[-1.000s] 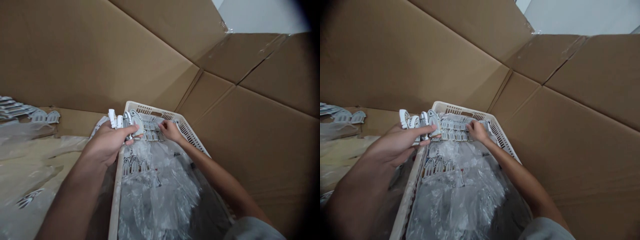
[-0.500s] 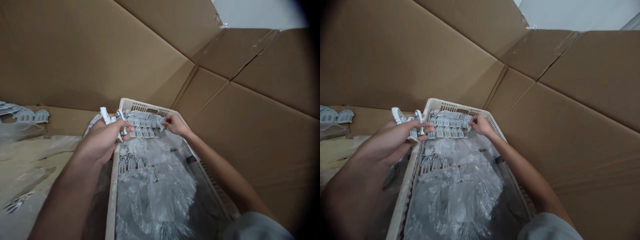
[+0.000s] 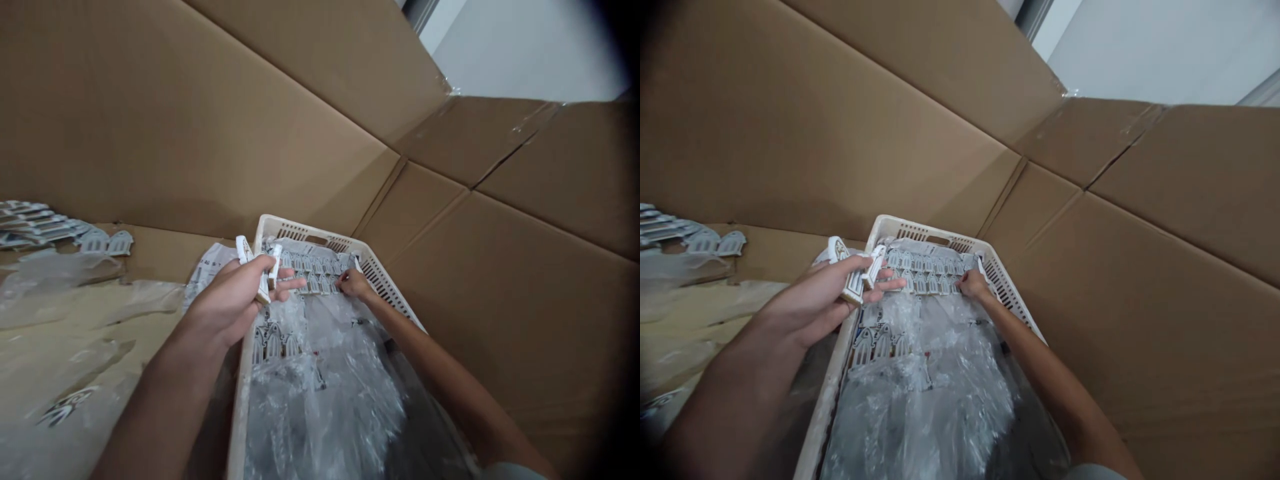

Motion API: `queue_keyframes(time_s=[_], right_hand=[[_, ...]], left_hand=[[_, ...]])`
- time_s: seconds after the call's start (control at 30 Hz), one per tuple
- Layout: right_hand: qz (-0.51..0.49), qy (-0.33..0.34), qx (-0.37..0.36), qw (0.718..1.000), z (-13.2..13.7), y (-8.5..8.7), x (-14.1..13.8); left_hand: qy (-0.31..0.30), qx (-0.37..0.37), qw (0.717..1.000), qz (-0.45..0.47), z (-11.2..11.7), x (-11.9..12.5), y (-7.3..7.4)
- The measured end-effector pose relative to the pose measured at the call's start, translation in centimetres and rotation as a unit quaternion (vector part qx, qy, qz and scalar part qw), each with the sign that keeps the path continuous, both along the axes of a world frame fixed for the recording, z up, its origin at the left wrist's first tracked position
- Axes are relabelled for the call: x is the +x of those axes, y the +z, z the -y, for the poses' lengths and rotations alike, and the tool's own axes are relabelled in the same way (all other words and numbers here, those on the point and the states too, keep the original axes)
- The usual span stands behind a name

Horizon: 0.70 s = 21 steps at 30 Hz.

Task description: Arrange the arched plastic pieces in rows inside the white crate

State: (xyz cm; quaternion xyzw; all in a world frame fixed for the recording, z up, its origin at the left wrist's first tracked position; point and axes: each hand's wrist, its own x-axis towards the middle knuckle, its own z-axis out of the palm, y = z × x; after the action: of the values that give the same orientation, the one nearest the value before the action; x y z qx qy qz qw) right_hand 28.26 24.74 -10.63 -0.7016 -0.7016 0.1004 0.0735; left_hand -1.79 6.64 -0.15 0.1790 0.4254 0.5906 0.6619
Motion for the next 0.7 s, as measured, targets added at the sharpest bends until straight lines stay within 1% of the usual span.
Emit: queue_keyframes(time_s=[0.07, 0.13, 0.17, 0.23, 0.3, 0.33, 0.4, 0.43, 0.5, 0.57, 0.7], right_hand=[[-0.032, 0.006, 0.026, 0.999, 0.7, 1.2, -1.1], [-0.119, 0.078, 0.067, 0.988, 2.3, 3.3, -3.0], [-0.179, 0.127, 0.073, 0.973, 3.4, 4.5, -4.3], [-0.296, 0.216, 0.039, 0.93, 6.0, 7.1, -7.1], [-0.347, 0.295, -0.002, 0.89, 8.5, 9.3, -9.8], [-0.364, 0.326, -0.015, 0.872, 9.6, 10.1, -10.8], [-0.395, 0.345, -0.016, 0.851, 11.1, 11.1, -12.3], [-0.405, 0.338, -0.006, 0.849, 11.6, 11.4, -12.7], [-0.405, 0.315, 0.033, 0.858, 12.3, 11.5, -12.9], [-0.382, 0.316, 0.054, 0.867, 12.9, 11.6, -12.8], [-0.354, 0.335, 0.028, 0.873, 14.0, 12.1, -12.5]], left_hand=[[-0.017, 0.007, 1.0, 0.019, 0.0, -0.1, -0.2], [-0.036, 0.024, 0.999, 0.02, -0.1, -0.1, -0.4], [-0.042, 0.031, 0.999, 0.015, -0.2, 0.0, -0.5], [-0.054, 0.042, 0.998, 0.003, -0.3, 0.1, -0.7], [-0.061, 0.059, 0.996, -0.004, -0.3, 0.2, -0.8], [-0.064, 0.066, 0.996, -0.008, -0.4, 0.3, -0.8], [-0.062, 0.074, 0.995, -0.014, -0.3, 0.2, -0.8], [-0.057, 0.078, 0.995, -0.016, -0.2, 0.2, -0.8], [-0.047, 0.088, 0.995, -0.024, -0.1, 0.1, -0.9], [-0.034, 0.099, 0.994, -0.037, 0.0, 0.2, -1.0], [0.002, 0.116, 0.989, -0.091, 0.0, 1.1, -1.6]])
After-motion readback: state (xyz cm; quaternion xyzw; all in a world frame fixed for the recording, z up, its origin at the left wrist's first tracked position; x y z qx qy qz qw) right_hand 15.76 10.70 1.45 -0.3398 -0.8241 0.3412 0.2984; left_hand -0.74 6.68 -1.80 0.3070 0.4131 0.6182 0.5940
